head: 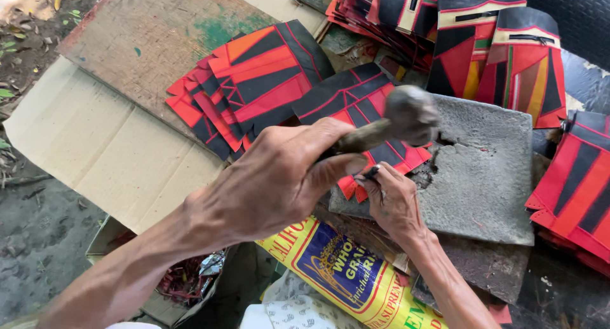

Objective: The person places a red and black fabric panel on a stone slab, positions a metal punch on its edge, and strikes the punch with a ball-peen hammer to pierce holes. They move finished panels onto a growing stack, pick up new panels, and repeat the punching along each edge.

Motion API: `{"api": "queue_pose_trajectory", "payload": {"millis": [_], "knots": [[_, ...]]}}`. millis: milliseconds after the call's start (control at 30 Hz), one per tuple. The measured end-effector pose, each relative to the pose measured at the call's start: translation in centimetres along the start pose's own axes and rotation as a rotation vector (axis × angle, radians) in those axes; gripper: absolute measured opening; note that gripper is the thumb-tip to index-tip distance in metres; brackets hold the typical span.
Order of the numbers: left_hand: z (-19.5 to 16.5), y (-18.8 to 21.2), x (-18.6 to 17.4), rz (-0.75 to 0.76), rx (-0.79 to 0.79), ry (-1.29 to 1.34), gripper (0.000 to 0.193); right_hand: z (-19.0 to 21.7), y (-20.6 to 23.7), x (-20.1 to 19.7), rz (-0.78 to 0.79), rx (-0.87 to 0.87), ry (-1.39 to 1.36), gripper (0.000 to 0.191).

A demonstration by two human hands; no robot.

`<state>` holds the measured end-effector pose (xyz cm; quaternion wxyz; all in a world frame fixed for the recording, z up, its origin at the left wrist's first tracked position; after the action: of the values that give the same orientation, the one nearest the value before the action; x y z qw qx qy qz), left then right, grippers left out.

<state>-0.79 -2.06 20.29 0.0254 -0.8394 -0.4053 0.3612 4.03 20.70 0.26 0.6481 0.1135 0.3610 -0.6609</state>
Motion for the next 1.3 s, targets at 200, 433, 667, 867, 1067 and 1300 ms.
{"api": "queue_pose_trajectory", "payload": {"millis": [200,433,667,867,1067,1300], "knots": [[-2.9,-0.3,0.6,-0.140,0.204,0.138,0.022,-1.7,0.7,0.7,-0.020,-0.160,0.147,0.020],[4.7,1.6,4.1,0.307,-0.386,-0.135,0.021,-0.7,0.9,0.5,-0.030,-0.036,0.065,0.017],[11.3,6.6,10.8,-0.413,-0.561,-0.021,0.032,-1.2,0.7,0.4,-0.126,0.427,-0.201,0.014],[15.1,3.4,14.8,-0.594,-0.623,0.142,0.030,-0.9,1.4,0.5,-0.073,0.355,-0.329,0.007],[18.3,2.1,10.3,-0.397,-0.296,0.063,0.031,-1.3,3.3,-2.7,-0.185,0.316,-0.604,0.011],[22.3,-2.9,5.1,0.077,-0.287,0.041,0.021,-2.3,4.3,-3.8,-0.237,0.418,-0.797,0.010]]}}
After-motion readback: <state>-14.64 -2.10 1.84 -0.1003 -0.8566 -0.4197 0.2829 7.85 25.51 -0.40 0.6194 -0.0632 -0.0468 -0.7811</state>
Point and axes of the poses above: each hand's wrist, its own y-axis away from the middle knuckle, its own x-axis out of the palm, z = x × y, the point moved 1 cm from there along -y, towards the middle knuckle, and after that the axes turned 1 degree about -x, right-handed, at the moved point
